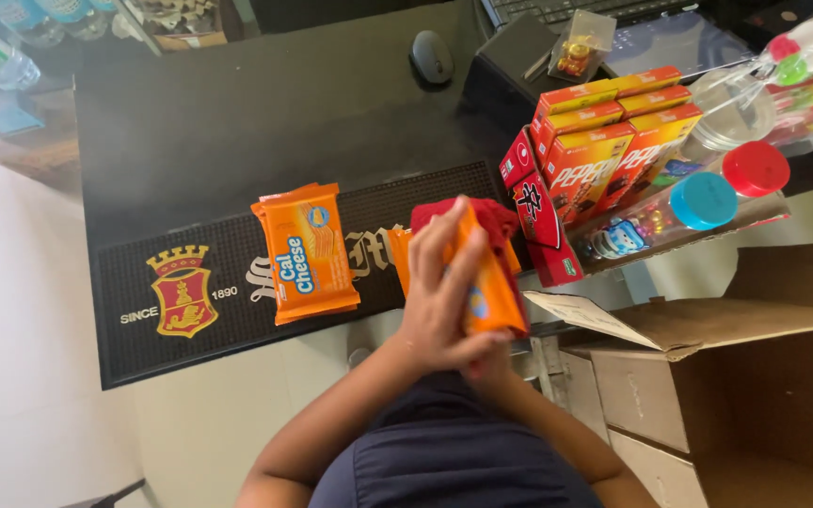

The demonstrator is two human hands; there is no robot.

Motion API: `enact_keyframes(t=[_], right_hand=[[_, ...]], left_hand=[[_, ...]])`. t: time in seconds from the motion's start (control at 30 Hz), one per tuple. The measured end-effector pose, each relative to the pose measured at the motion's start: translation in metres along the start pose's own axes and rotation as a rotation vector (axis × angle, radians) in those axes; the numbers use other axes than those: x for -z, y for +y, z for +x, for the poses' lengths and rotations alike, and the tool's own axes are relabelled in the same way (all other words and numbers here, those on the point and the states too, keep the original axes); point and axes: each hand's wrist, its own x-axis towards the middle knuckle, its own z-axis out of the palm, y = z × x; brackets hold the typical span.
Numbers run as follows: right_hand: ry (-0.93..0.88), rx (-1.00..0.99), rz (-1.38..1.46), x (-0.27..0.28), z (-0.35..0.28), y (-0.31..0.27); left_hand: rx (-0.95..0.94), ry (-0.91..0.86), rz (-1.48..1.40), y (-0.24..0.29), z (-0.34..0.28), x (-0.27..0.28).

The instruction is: The recorder wipes down snack packages with a cloth and places them onto shelves in a store.

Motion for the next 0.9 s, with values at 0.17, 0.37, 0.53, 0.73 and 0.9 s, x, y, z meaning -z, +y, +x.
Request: enact_keyframes(t=[0.17,0.37,0.53,0.73,0.9], right_hand=[[-0.245,0.158,0.199,0.024,0.0,-0.033],[-0.096,0.319,0.174,0.05,0.016,-0.05],[0.032,0.449,0.152,0.059,0.015,-0.069],[0.157,0.609,0.111,0.063,0.028,-0.098],[0.241,0.713,0.093,0.053,0.031,-0.103]], left_hand=[[-0.13,-0.128,0.163,0.016,-0.002,-0.012],[-0.216,-0.222,0.238,0.009,0.01,-0.018],[-0.111,-0.257,0.481,-0.013,0.032,-0.017],[0.017,-0.511,0.514,-0.041,0.033,-0.017],[0.129,-0.31,0.423,-0.036,0.032,0.01]])
